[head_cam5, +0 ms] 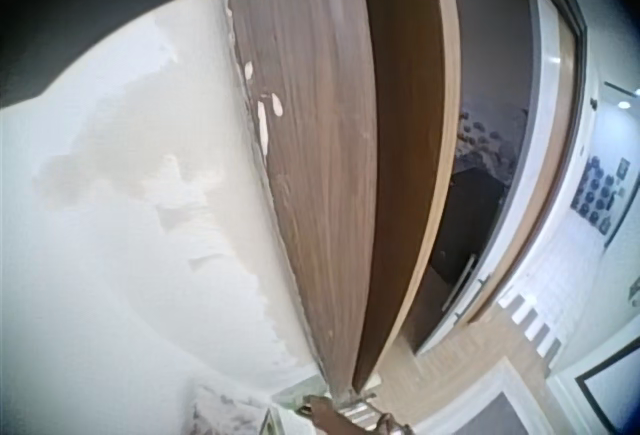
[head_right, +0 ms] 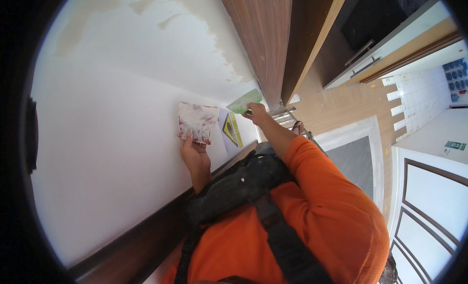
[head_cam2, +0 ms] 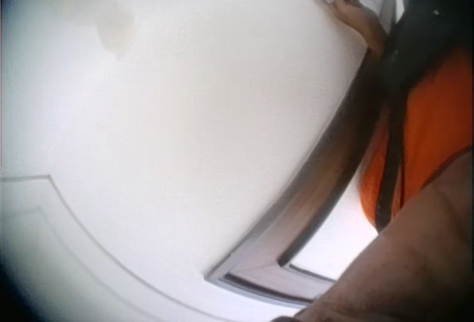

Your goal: The person stands on a ladder and uses a green plastic scraper to apply white wall compound to a vertical wall surface. They repeatedly scoop compound from a container and spread it along the wall, smoothing the surface.

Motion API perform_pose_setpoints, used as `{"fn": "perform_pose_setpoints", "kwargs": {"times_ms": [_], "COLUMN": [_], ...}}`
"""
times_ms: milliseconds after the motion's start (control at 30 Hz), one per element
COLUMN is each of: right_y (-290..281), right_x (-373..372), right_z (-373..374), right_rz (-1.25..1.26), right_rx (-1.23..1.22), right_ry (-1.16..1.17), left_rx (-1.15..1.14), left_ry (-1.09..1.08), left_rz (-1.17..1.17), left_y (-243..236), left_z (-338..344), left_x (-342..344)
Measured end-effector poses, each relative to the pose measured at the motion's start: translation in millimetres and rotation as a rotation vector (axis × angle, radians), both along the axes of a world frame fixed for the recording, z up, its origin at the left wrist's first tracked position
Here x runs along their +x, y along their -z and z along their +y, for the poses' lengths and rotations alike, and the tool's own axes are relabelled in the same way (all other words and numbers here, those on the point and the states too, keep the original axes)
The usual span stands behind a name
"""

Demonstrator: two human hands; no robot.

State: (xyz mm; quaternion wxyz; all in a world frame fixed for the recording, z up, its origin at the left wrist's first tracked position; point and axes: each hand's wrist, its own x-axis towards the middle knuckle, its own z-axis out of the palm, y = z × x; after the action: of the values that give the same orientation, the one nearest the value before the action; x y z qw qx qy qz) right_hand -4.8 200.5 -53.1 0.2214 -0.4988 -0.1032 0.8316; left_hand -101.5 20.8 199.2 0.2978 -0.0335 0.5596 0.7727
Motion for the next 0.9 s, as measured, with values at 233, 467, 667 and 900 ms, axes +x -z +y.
{"fn": "perform_pose_setpoints", "kwargs": {"times_ms": [233, 467, 667, 900], "right_y": [-46, -141, -222, -329], "right_x": [-31, -34, -40, -38], "right_z": [47, 34, 28, 0], "right_rz": [0.049, 0.063, 0.096, 0.157], "right_rx": [0.066, 0.172, 0.278, 0.547], "right_ry": [0.074, 0.156, 0.188, 0.173], "left_rx": [-0.024, -0.008, -0.107, -0.138], "left_ry": [-0.009, -0.048, -0.099, -0.08], "left_rz": [0.026, 0.105, 0.03, -0.032], "left_y": [-4, 10, 10, 3], "left_z": [4, 5, 8, 7], "left_x": [4, 5, 2, -2]}}
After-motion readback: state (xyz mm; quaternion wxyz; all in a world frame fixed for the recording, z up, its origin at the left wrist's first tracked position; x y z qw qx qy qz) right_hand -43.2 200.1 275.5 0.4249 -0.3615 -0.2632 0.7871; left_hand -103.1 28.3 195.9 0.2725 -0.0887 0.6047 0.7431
